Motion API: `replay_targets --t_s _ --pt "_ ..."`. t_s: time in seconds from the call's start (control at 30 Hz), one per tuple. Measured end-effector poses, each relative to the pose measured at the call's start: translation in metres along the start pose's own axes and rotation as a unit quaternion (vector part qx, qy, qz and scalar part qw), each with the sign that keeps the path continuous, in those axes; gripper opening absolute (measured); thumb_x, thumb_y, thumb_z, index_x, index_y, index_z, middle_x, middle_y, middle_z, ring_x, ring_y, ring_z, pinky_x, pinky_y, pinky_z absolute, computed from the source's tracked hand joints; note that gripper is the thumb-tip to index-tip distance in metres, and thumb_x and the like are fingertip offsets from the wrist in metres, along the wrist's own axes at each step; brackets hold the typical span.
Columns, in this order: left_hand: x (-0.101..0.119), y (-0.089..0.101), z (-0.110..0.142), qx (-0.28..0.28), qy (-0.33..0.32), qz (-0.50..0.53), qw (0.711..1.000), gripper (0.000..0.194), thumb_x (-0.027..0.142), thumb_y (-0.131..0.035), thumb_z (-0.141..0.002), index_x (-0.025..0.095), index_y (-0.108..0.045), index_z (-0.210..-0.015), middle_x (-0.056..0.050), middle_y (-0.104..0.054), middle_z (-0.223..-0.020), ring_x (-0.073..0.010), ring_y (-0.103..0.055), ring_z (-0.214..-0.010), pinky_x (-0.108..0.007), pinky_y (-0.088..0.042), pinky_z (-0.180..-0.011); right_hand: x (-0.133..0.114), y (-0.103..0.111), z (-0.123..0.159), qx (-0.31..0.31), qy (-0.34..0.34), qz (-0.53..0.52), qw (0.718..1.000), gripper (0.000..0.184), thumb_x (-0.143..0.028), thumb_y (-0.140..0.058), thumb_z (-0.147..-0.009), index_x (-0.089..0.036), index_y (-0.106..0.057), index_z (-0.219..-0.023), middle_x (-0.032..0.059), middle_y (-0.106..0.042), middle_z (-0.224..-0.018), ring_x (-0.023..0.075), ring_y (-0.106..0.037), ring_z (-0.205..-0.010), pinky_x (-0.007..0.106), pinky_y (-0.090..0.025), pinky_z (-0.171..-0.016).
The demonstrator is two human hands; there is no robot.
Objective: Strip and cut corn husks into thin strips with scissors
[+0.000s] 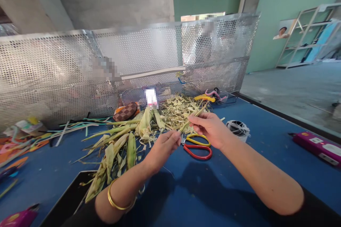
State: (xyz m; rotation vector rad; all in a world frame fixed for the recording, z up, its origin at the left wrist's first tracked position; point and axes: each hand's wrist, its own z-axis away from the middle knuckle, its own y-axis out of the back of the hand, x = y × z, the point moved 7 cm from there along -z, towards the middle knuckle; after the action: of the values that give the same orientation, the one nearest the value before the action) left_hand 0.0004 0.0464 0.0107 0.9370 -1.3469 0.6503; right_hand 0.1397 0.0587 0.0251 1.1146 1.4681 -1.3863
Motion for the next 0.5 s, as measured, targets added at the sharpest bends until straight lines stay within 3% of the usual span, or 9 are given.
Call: replay_targets --t_s 0.23,0.5 --pt "0.004 0.005 -0.001 -0.011 -0.004 -0.057 0.998 0.037 0.049 -0.043 -0.085 0.019 -0.044 -0.065 0.007 -0.029 -0.055 -0.0084 -0.022 -0.049 -0.023 -0.018 -0.047 -0.009 0.002 0.001 0.019 0.043 0.022 0.999 0.017 -0.027 -0.074 -0.06 -0.017 -0.062 -0.057 -0.0042 -0.049 -0.044 0.0061 -0.04 -0.041 0.025 -0.033 -0.044" --pt "0.014 0.016 -0.003 -0.025 -0.012 -0.143 0.989 0.036 0.046 -0.041 -0.086 0.02 -0.043 -0.062 0.004 -0.034 -0.056 -0.0103 -0.029 -0.053 -0.023 -0.023 -0.049 -0.009 0.013 0.0 0.066 0.017 0.049 0.996 0.017 -0.031 -0.075 -0.06 -0.017 -0.067 -0.064 0.0043 -0.064 -0.059 0.0134 -0.058 -0.052 0.031 -0.05 -0.053"
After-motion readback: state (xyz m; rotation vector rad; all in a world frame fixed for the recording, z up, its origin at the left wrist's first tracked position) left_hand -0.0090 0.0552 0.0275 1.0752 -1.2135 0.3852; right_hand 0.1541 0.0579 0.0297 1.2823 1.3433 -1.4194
